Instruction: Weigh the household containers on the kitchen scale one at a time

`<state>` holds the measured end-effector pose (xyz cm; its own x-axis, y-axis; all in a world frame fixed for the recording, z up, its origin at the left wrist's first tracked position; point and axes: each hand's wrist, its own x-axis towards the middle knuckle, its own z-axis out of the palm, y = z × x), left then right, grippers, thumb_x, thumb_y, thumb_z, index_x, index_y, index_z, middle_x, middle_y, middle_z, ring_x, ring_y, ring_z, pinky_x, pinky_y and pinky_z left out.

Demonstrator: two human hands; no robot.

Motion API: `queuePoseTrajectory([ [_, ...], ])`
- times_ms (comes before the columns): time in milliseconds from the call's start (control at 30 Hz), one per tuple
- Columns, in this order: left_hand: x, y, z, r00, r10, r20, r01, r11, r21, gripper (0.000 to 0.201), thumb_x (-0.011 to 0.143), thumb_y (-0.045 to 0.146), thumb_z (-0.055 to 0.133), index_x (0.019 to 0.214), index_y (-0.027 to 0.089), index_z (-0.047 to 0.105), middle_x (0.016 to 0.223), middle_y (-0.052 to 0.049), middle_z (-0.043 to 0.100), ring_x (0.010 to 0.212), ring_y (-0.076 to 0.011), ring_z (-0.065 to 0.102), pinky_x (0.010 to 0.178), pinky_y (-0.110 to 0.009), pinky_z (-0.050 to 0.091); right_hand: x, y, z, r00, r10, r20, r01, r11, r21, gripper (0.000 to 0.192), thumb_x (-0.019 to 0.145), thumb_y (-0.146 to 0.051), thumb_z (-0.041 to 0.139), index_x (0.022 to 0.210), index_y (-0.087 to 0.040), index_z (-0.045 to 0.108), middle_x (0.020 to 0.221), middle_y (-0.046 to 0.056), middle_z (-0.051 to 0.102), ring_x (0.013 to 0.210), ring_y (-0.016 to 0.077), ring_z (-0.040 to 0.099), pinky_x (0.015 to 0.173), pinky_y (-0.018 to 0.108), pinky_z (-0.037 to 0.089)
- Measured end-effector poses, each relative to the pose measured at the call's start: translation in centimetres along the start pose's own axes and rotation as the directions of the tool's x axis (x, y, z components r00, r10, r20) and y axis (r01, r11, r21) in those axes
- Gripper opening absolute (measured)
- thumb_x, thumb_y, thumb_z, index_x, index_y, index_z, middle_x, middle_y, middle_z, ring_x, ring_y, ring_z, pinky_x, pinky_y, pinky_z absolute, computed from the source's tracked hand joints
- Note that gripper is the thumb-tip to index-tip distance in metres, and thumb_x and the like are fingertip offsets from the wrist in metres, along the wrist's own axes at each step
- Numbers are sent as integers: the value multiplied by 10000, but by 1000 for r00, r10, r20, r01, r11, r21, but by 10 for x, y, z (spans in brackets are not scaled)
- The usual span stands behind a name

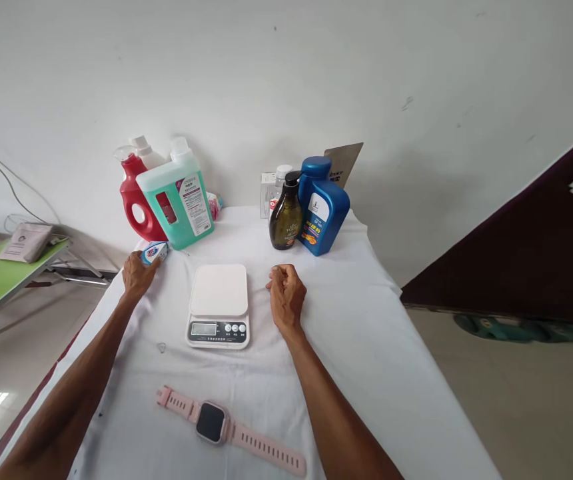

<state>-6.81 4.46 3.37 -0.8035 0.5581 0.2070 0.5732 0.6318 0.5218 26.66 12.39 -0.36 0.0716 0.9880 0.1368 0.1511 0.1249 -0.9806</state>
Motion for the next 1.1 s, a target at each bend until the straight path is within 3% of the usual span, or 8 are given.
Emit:
queuePoseTrajectory([
  [100, -14, 2, -18, 998, 52, -22, -55, 989, -135, 553, 833, 446, 749, 1285, 154, 623, 1303, -180, 710, 1237, -354, 638, 1065, -477, 482, 0, 1, 1, 1000, -13, 8, 13, 1000, -19, 298, 901, -510, 529, 807, -237, 602, 687, 4, 680, 579, 180, 614, 609, 303, 462],
  [200, -37, 14, -29, 971, 240, -8, -232, 930, -284, 575, 824, 517, 765, 1276, 182, 645, 1229, -118, 740, 1115, -299, 681, 992, -432, 523, 1, 1, 1, 999, -32, 15, 33, 999, -32, 305, 900, -516, 524, 809, -236, 602, 691, 4, 679, 572, 179, 612, 612, 306, 463],
  [433, -96, 54, 4, 751, 631, 192, -524, 748, -408, 528, 860, 395, 774, 1336, 235, 613, 1318, -110, 708, 1211, -302, 653, 1083, -490, 472, 2, 1, 3, 1000, -22, 2, 22, 1000, 6, 282, 868, -507, 526, 803, -237, 581, 724, 1, 668, 584, 178, 638, 588, 296, 459],
  [633, -107, 63, 2, 679, 691, 245, -606, 717, -343, 588, 843, 445, 800, 1365, 256, 607, 1344, -119, 684, 1301, -344, 581, 1148, -564, 389, 2, 0, 2, 1000, -21, 20, 21, 1000, 9, 300, 874, -529, 511, 812, -241, 570, 742, 6, 672, 591, 180, 643, 572, 294, 460],
  [733, -94, 53, -8, 727, 660, 190, -522, 711, -471, 767, 796, 614, 804, 1437, 264, 568, 1476, -143, 619, 1406, -366, 521, 1169, -570, 376, 1, -1, 2, 1000, -22, 20, 22, 1000, 14, 300, 880, -528, 513, 811, -242, 568, 743, 4, 674, 610, 183, 657, 588, 295, 471],
  [900, -67, 23, 3, 945, 308, 113, -165, 742, -650, 613, 986, 709, 442, 1172, 184, 698, 1145, -148, 754, 1103, -284, 700, 933, -424, 525, 3, 2, 2, 999, -30, 31, 30, 1000, 8, 284, 879, -511, 516, 812, -241, 574, 759, 3, 678, 616, 182, 663, 585, 294, 479],
  [1000, -62, 10, 18, 974, 203, 104, -87, 752, -653, 600, 979, 698, 439, 1014, 167, 717, 959, -123, 753, 867, -236, 694, 772, -362, 522, 3, 4, 2, 998, -50, 27, 50, 999, -19, 245, 884, -468, 533, 803, -240, 577, 742, -6, 677, 595, 168, 638, 599, 293, 490],
  [1100, -65, 8, 24, 958, 260, 120, -127, 763, -634, 521, 974, 646, 489, 971, 180, 723, 909, -92, 755, 820, -210, 683, 770, -338, 524, 3, 6, 3, 998, -56, 28, 57, 998, -33, 200, 880, -417, 552, 798, -238, 587, 723, -16, 672, 575, 153, 607, 605, 289, 497],
])
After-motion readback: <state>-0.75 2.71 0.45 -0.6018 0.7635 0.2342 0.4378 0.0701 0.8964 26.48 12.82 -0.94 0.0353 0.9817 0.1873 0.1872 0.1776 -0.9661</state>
